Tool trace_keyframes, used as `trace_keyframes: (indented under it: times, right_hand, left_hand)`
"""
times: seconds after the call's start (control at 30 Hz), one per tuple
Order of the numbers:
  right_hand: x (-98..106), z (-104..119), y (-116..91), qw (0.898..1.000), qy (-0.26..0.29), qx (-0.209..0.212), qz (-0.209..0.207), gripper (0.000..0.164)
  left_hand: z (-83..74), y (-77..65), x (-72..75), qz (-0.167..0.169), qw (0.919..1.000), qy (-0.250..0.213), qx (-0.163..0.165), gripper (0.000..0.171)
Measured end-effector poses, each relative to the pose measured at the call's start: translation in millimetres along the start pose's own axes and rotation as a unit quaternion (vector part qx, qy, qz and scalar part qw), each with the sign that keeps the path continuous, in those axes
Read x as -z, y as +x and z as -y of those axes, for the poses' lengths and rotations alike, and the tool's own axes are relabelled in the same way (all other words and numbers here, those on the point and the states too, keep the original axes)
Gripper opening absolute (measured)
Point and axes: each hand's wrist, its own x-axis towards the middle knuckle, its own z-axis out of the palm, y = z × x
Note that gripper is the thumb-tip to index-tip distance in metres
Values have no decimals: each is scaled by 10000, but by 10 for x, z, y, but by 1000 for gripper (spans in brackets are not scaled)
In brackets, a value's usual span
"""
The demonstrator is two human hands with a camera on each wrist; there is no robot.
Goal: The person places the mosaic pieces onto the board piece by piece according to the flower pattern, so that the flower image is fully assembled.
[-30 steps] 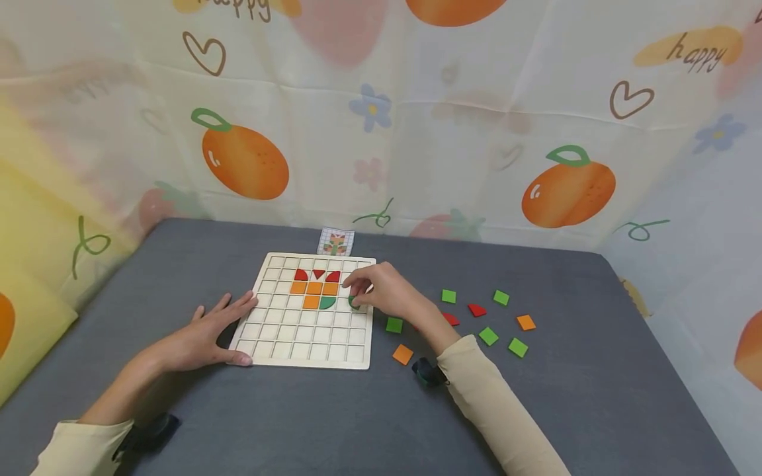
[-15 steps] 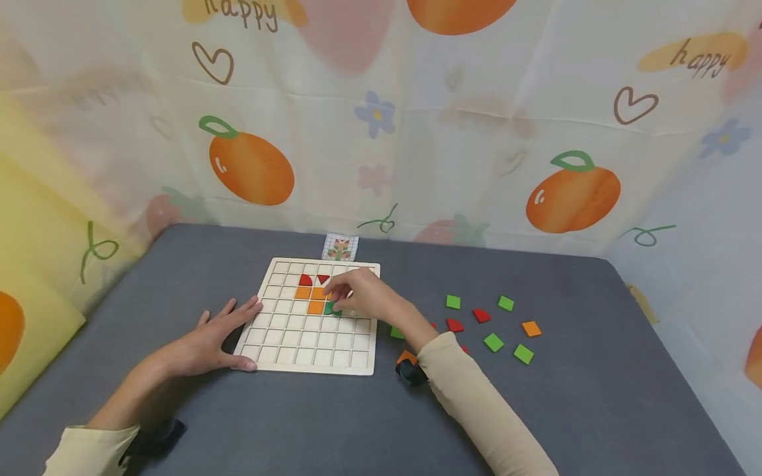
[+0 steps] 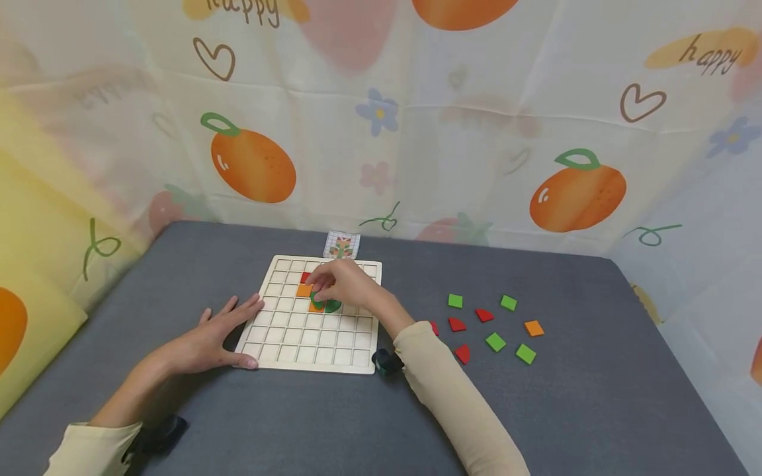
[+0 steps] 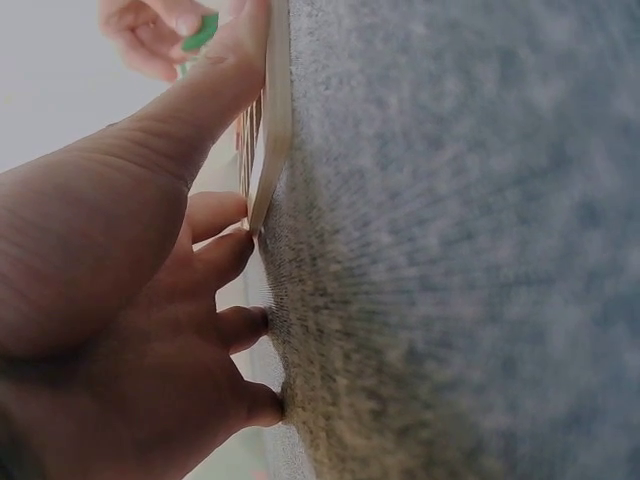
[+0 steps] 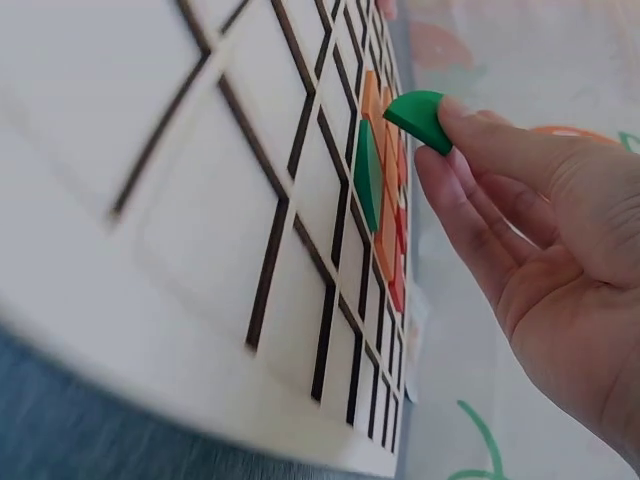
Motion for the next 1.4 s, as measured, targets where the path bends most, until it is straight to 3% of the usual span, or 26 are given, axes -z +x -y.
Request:
trace_keyframes:
  times: [0.5,0.77,0.97,1.4]
  right_hand:
    - [-118,62,255,9996,64,-251,91,26]
    - [-224,113,260,9987,-325,-94,371,26]
    - [-254,143,285,9975,-622,-61,339,23]
    - [-268,96,297,9978,-591,-229,186,22]
  left_hand:
    - [19,-7,-9,-54,10000,-7,-82,110]
    - [17,-7,-13,-9,10000,13,-33,111]
    - [24,9,-9,-4,10000,32,24,112]
    - [5,-5,-5,-33,10000,58,37,112]
